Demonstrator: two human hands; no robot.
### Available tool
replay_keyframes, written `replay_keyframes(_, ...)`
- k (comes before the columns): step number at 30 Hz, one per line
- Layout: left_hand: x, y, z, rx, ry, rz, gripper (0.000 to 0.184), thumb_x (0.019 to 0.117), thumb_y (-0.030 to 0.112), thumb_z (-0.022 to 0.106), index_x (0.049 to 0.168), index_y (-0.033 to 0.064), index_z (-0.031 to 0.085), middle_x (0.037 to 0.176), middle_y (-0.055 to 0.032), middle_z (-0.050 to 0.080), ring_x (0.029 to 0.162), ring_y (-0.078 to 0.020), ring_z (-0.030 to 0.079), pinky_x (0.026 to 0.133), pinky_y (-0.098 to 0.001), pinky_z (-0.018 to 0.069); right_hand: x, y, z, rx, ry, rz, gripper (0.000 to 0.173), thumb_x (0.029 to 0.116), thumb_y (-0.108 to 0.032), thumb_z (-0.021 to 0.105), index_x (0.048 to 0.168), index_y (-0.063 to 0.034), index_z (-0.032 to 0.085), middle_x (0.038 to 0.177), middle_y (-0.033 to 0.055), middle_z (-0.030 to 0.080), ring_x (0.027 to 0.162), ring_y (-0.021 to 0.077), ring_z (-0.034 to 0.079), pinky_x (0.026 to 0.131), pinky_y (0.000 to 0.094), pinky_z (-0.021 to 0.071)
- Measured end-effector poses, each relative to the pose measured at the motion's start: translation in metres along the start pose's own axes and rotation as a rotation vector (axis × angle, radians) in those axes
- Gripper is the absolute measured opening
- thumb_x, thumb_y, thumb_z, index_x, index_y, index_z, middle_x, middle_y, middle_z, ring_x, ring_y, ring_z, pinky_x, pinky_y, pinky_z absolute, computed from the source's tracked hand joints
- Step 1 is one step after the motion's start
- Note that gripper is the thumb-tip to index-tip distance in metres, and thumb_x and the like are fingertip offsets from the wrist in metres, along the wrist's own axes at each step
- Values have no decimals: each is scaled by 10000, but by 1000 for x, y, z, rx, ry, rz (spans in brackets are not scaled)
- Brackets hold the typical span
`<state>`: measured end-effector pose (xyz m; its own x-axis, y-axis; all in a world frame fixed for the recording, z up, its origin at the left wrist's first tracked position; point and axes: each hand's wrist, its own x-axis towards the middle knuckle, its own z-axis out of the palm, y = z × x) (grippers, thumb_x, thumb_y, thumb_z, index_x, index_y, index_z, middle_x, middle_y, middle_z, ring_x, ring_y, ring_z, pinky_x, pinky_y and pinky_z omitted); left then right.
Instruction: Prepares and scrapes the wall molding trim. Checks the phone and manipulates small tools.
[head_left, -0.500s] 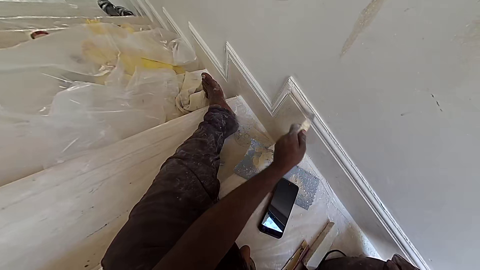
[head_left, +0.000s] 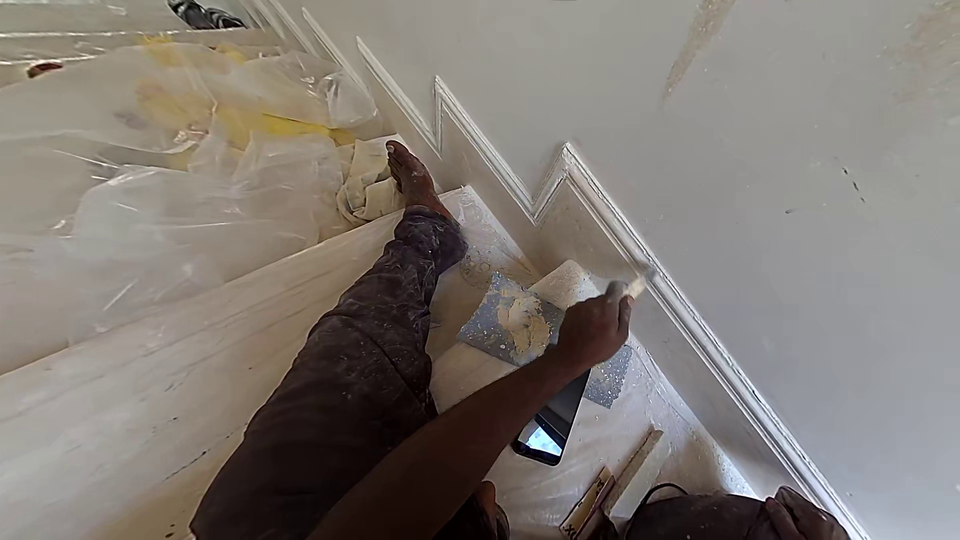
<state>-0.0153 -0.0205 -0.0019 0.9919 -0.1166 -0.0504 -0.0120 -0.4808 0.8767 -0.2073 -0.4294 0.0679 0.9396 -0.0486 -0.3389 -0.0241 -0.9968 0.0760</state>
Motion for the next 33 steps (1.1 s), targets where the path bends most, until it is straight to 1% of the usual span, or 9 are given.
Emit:
replay_keyframes(3, 16, -11, -16, -86, 172, -103, 436, 1122, 339, 377, 1364, 24, 557, 920, -218, 707, 894, -412, 716, 790, -612, 561, -5, -3, -2, 34, 3, 23, 407, 982, -307, 456, 751, -2, 592, 673, 187, 601, 660, 382, 636, 597, 591, 456)
replay_keyframes(7, 30, -18, -34, -70, 221, -128, 408, 1128, 333, 376, 1333, 30, 558, 911, -209, 690, 877, -400, 707, 776, -588, 557, -1, -1, 0, 45, 10, 26, 406, 978, -326, 462, 737, -23, 583, 655, 167, 589, 643, 366, 626, 584, 588, 444)
replay_keyframes(11, 10, -1, -9, 56, 21, -96, 442, 1130, 355, 349, 1370, 33, 533, 926, -222, 705, 922, -421, 719, 799, -605, 566, -1, -3, -1, 47, 35, 8, 403, 972, -324, 463, 720, -32, 577, 639, 155, 579, 623, 354, 618, 571, 570, 443)
replay_keyframes(15, -18, 26, 18, 188, -265, 38, 418, 1132, 354, 339, 1368, 77, 546, 960, -172, 712, 930, -372, 723, 782, -553, 572, -3, -5, 0, 30, 37, 22, 411, 971, -345, 461, 719, -41, 578, 647, 148, 584, 628, 347, 620, 571, 569, 442)
replay_keyframes(18, -17, 23, 16, 68, -131, 44, 407, 1121, 339, 366, 1304, 46, 582, 916, -179, 716, 892, -378, 729, 763, -570, 573, -6, -4, 1, 25, 52, 29, 415, 969, -350, 447, 713, -49, 572, 632, 137, 572, 616, 340, 613, 563, 562, 438)
replay_keyframes(23, 15, -4, -18, -11, 181, -124, 431, 1125, 350, 359, 1309, 12, 553, 878, -206, 691, 869, -407, 713, 762, -595, 561, -5, 0, 5, 48, 77, 35, 413, 966, -366, 442, 700, -72, 558, 616, 117, 551, 599, 320, 596, 550, 542, 427)
replay_keyframes(28, 11, -2, -7, 153, 0, -100, 438, 1136, 343, 327, 1374, 26, 514, 941, -228, 704, 937, -429, 717, 793, -597, 565, -2, 1, 7, 40, 92, 17, 420, 962, -378, 434, 677, -86, 534, 593, 96, 524, 568, 295, 575, 526, 520, 414)
replay_keyframes(30, 1, 5, 4, 201, -78, -44, 421, 1136, 344, 335, 1346, 33, 525, 927, -205, 704, 918, -408, 724, 775, -570, 572, -2, -1, 6, 32, 96, 18, 421, 961, -383, 429, 680, -87, 534, 595, 93, 527, 565, 289, 574, 520, 515, 410)
replay_keyframes(33, -1, 3, 5, 164, -24, -4, 411, 1135, 332, 351, 1304, 15, 551, 920, -200, 703, 890, -398, 725, 757, -560, 572, -4, -4, 2, 38, 80, 35, 424, 965, -369, 438, 697, -65, 560, 612, 118, 551, 593, 320, 597, 540, 545, 427)
